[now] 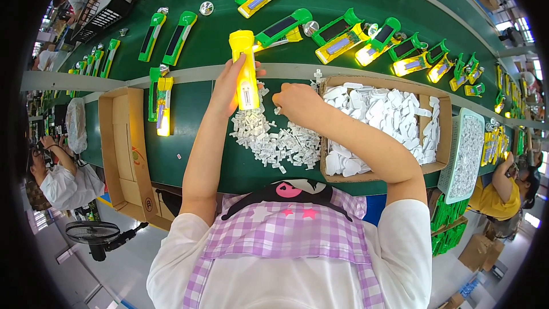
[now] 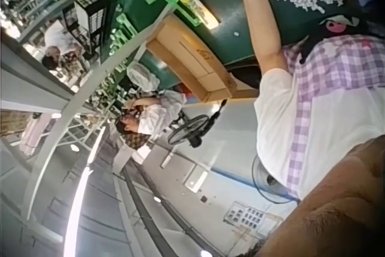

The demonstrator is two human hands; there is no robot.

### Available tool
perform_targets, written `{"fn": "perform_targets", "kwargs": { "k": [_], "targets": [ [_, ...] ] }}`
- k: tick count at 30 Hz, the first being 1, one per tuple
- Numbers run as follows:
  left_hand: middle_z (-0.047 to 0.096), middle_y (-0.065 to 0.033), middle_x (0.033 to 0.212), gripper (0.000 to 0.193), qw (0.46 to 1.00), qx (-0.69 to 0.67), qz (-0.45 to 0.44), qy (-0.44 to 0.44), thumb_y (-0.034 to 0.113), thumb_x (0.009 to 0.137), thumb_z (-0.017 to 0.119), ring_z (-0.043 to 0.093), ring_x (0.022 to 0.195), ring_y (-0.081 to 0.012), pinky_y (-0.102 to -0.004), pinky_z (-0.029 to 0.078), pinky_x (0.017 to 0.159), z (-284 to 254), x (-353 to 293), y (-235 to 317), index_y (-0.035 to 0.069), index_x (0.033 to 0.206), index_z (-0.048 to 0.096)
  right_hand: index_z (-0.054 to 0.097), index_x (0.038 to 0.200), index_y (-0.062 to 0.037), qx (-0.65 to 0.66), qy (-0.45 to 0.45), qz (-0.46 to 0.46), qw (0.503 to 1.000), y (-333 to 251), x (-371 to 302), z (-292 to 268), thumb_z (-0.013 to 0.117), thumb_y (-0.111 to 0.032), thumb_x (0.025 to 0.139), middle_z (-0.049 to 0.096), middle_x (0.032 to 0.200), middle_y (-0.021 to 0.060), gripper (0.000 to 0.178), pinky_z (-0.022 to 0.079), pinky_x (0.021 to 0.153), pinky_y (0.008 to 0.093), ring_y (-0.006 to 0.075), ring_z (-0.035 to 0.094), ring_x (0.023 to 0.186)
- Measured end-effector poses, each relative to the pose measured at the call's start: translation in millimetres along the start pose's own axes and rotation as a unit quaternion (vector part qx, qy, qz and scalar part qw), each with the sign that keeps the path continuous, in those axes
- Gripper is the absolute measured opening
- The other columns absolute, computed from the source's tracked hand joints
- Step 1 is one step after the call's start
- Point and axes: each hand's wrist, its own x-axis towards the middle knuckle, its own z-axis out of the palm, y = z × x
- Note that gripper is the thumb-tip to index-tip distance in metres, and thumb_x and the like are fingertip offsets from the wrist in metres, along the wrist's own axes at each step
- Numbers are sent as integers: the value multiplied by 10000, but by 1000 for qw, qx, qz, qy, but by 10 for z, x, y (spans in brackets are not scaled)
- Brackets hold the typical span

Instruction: Assembling components of solar-powered flashlights on a production line.

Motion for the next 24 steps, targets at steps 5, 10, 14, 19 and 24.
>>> {"fn": "perform_targets", "kwargs": {
  "k": [5,10,14,19,24],
  "targets": [
    [578,-77,1054,431,998,46,4,-33,334,932,577,609,958,-161,-327,533,728,104,-101,-15,49,1199,396,633,872,-75,79,80,11,994,-23,-95,-265,634,-184,838,583,824,84,114,499,708,396,290,603,791],
    [527,-58,1161,485,978,153,84,-118,296,965,536,511,1079,-108,-249,419,910,172,-102,-223,29,1318,338,647,854,-43,112,221,-9,969,-34,-2,-587,635,-164,837,595,773,102,123,502,658,368,286,605,732],
    [525,-67,1178,419,986,77,41,-141,281,1001,465,505,1094,-109,-261,409,935,258,-151,-211,27,1313,347,666,924,-15,364,193,102,905,-16,29,-646,670,-102,823,638,820,101,132,511,658,300,211,645,710],
    [546,-78,1143,471,974,137,114,-137,296,994,477,519,1078,-140,-272,393,952,217,-96,-345,11,1337,326,676,964,-21,312,211,110,920,22,53,-643,682,-103,844,671,875,51,146,510,689,244,118,627,735],
    [554,-97,1136,491,947,249,184,-82,319,985,487,527,1061,-159,-288,401,940,275,-83,-347,-5,1323,342,665,958,-13,287,250,109,919,-32,91,-620,683,-93,841,668,890,52,143,512,729,245,122,626,769]
  ]
}}
